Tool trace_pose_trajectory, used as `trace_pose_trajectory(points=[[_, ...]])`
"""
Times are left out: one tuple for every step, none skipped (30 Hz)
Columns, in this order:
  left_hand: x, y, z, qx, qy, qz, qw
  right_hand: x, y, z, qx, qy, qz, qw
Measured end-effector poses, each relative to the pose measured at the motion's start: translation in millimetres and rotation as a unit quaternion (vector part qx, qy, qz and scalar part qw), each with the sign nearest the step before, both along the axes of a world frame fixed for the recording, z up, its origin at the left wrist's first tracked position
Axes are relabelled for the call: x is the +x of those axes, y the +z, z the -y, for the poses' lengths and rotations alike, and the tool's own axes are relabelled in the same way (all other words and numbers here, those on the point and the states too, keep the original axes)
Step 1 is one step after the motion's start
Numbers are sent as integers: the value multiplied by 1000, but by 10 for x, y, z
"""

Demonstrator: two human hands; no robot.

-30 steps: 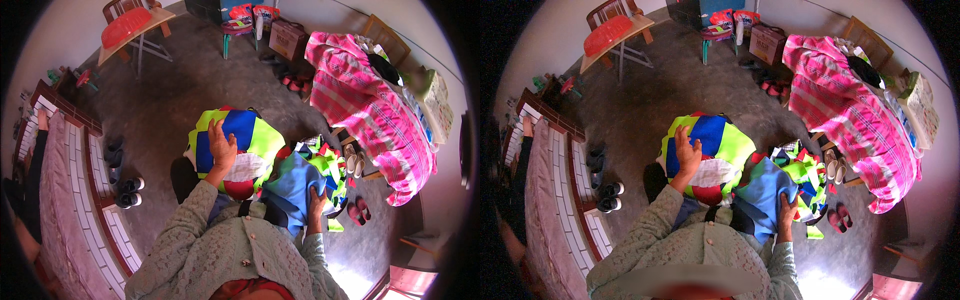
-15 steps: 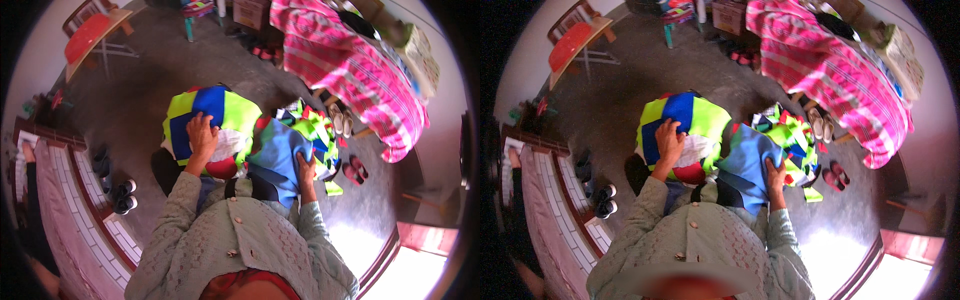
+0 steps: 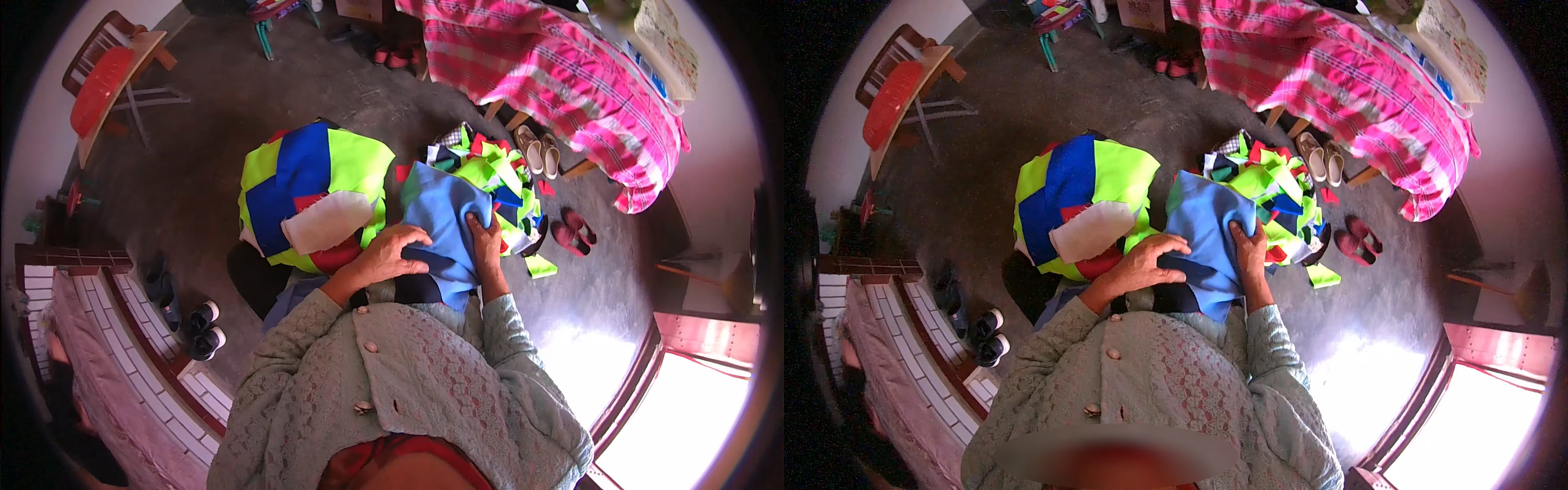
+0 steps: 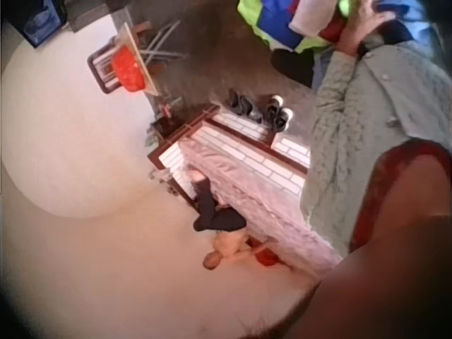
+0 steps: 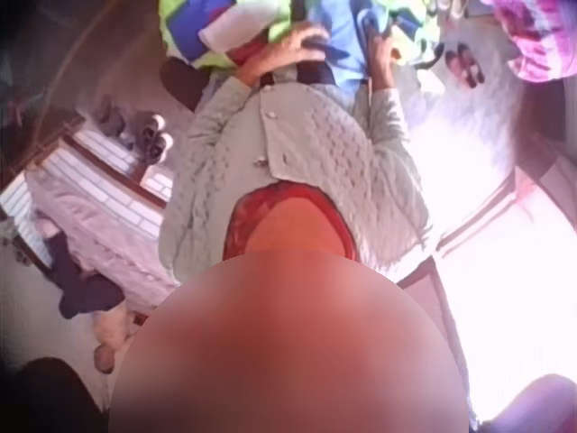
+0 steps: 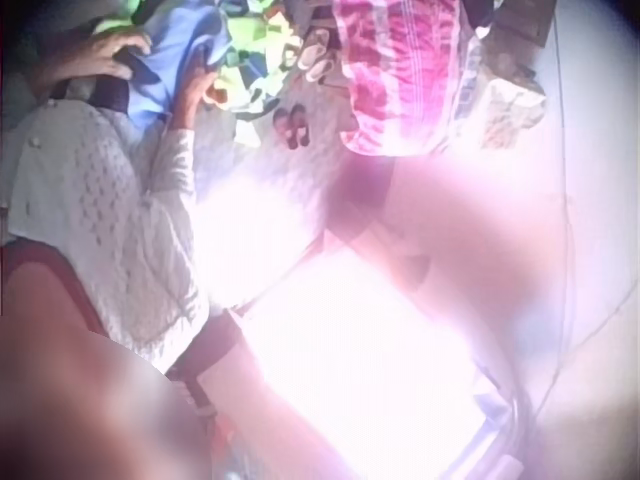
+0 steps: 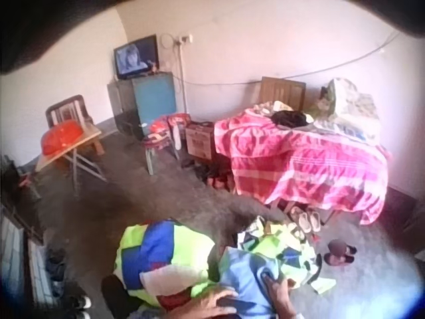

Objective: The person sits on the floor and sorts through a pile of colorful fabric pieces. They pick up individual pieces, inspect them, and place them into a growing stack on their lap.

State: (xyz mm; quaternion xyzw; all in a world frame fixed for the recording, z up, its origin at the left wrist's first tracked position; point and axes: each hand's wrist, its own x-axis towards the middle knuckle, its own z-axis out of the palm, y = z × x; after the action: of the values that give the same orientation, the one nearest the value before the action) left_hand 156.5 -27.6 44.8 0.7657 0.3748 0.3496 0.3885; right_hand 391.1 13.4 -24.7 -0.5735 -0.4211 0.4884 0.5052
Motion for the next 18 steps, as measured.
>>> trace_pose_trajectory(points=[[15, -27, 18, -20, -38, -9, 999, -25, 69, -4, 0, 5, -20, 1000], [15, -42, 52, -32, -58, -23, 998, -21, -8, -15, -6, -3, -45, 999], [21, -50, 84, -42, -78, -36, 995, -15, -28, -3, -8, -6, -45, 999], [36, -64, 101, -47, -77, -44, 995, -17, -36, -7, -8, -6, -45, 999], [54, -87, 116, -52, -75, -52, 994, -16, -47, -10, -8, -6, -45, 999], [70, -109, 127, -57, -73, -59, 994, -11, -72, -14, -6, -5, -62, 998], [77, -131, 133, -32, -69, -69, 995, -22, -48, -11, -12, -5, -57, 998], [82, -151, 129, -7, -65, -79, 995, -27, -16, -6, -18, -6, -53, 998], [88, -167, 123, 19, -61, -88, 994, -35, 24, -5, -24, -8, -49, 998], [108, -181, 125, 23, -59, -79, 995, -33, 47, 4, -29, -10, -47, 998], [106, -195, 121, 15, -62, -69, 996, -22, 29, 5, -27, -8, -52, 998], [95, -208, 113, 7, -65, -60, 996, -9, 7, 2, -25, -5, -57, 998], [92, -199, 101, 1, -66, -50, 997, -16, 29, -5, -22, -2, -62, 998], [94, -185, 103, -15, -59, -17, 998, -21, 58, 0, -28, -1, -64, 998], [93, -162, 104, -44, -50, 14, 998, -33, 95, 17, -29, -7, -63, 998], [83, -131, 94, -72, -41, 44, 996, -57, 139, 23, -29, -12, -64, 997], [76, -112, 84, -100, -32, 73, 992, -69, 154, 26, -29, -16, -64, 997], [72, -106, 71, -112, -22, 92, 989, -67, 143, 25, -29, -15, -61, 998]])
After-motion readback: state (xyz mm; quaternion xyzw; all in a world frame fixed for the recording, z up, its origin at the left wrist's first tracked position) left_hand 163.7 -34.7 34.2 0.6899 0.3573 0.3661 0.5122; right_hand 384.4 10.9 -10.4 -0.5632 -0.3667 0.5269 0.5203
